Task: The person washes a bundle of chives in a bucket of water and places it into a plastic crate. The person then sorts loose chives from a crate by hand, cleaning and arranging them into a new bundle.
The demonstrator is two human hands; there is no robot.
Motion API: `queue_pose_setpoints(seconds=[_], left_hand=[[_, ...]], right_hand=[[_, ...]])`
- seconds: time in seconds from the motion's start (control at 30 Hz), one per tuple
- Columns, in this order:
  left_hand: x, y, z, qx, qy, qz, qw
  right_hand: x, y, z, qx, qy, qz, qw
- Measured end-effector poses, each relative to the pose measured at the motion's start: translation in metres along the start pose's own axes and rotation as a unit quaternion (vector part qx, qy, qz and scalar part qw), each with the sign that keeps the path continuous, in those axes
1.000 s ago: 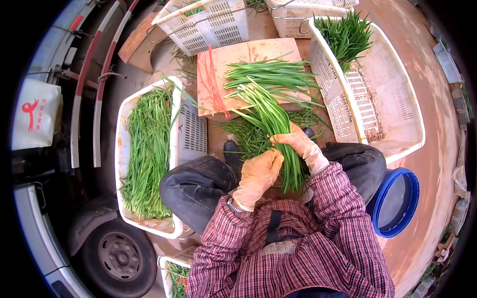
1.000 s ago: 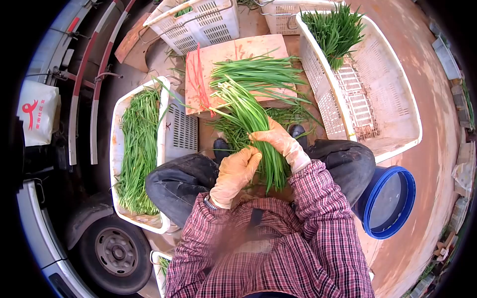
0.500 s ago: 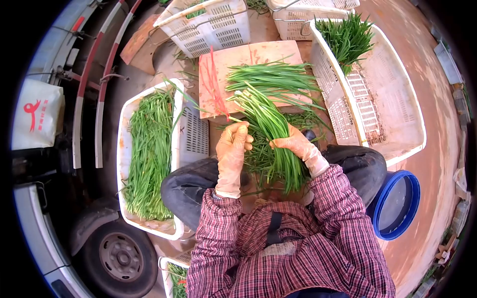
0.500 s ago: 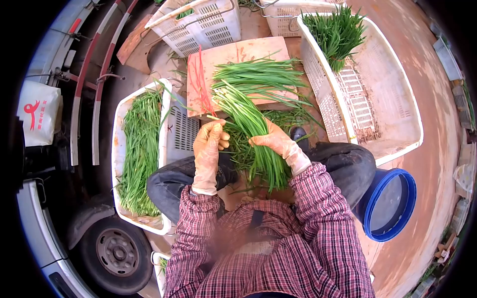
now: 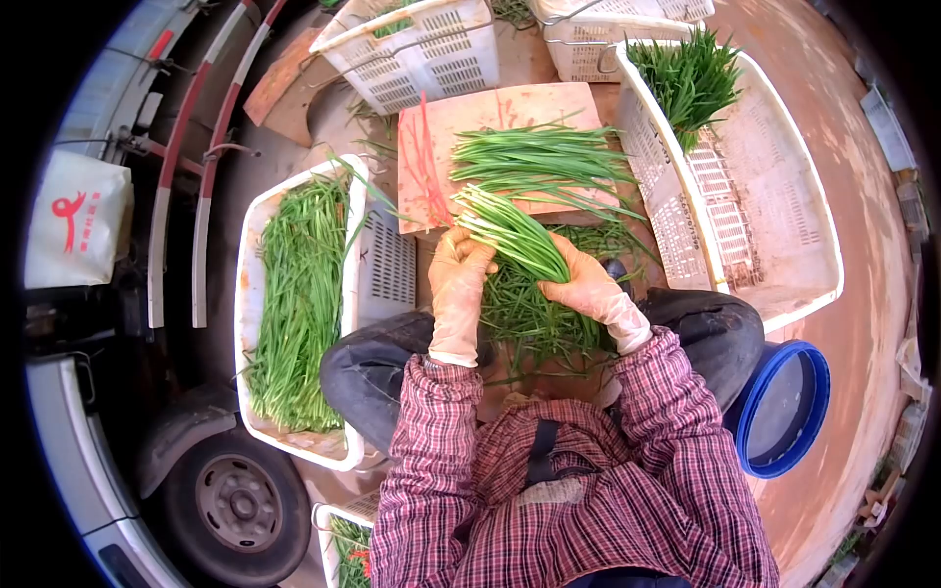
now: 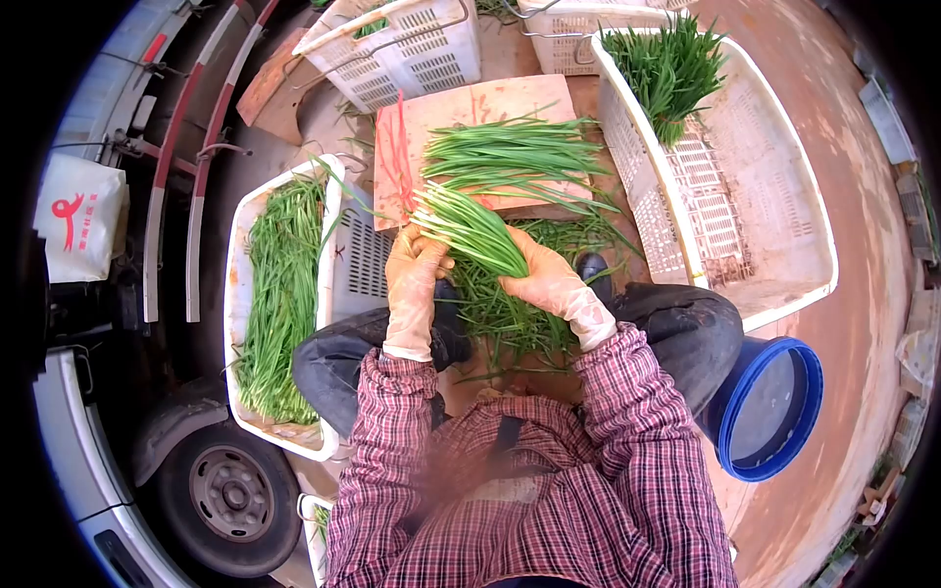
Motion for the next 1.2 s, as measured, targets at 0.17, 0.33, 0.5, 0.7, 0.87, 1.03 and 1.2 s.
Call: queue_pose_setpoints(seconds=[0.17, 0.33, 0.5, 0.7, 0.87, 1.03, 1.2], left_hand=[[-0.004, 0.006, 0.001, -0.027, 0.006, -0.063, 0.998], [-0.012, 0.008, -0.001, -0.023, 0.023, -0.081, 0.996], [0.000, 0.013, 0.000, -0.017, -0.002, -0.053, 0.998], [-0.003, 0.012, 0.003, -0.051, 0.019, -0.043, 0.998], [-0.004, 0.018, 0.010, -0.095, 0.087, -0.066, 0.990], [0.009, 0.025, 0.023, -0.192, 0.164, -0.051, 0.966], [0.002, 0.027, 0.027, -0.230, 0.301, -0.112, 0.919]], right_hand=[[0.016, -0.006, 0.005, -0.018, -0.012, 0.010, 1.000], [0.026, -0.009, 0.017, -0.085, -0.170, 0.011, 0.982], [0.025, -0.010, 0.026, -0.141, -0.281, 0.026, 0.949], [0.021, -0.009, 0.026, -0.155, -0.315, 0.020, 0.936], [0.017, -0.012, 0.018, -0.135, -0.238, -0.008, 0.962], [0.023, -0.009, 0.019, -0.136, -0.242, 0.023, 0.960], [0.022, -0.013, 0.018, -0.136, -0.257, -0.001, 0.957]])
Point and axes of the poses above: each hand's wrist, its own y-axis away from the middle knuckle, its own z-axis out of the palm, x = y × z, the point moved 9 cm from there along -y, towards the middle knuckle, and after that the axes turned 7 degrees about z, right-handed, at the moved point
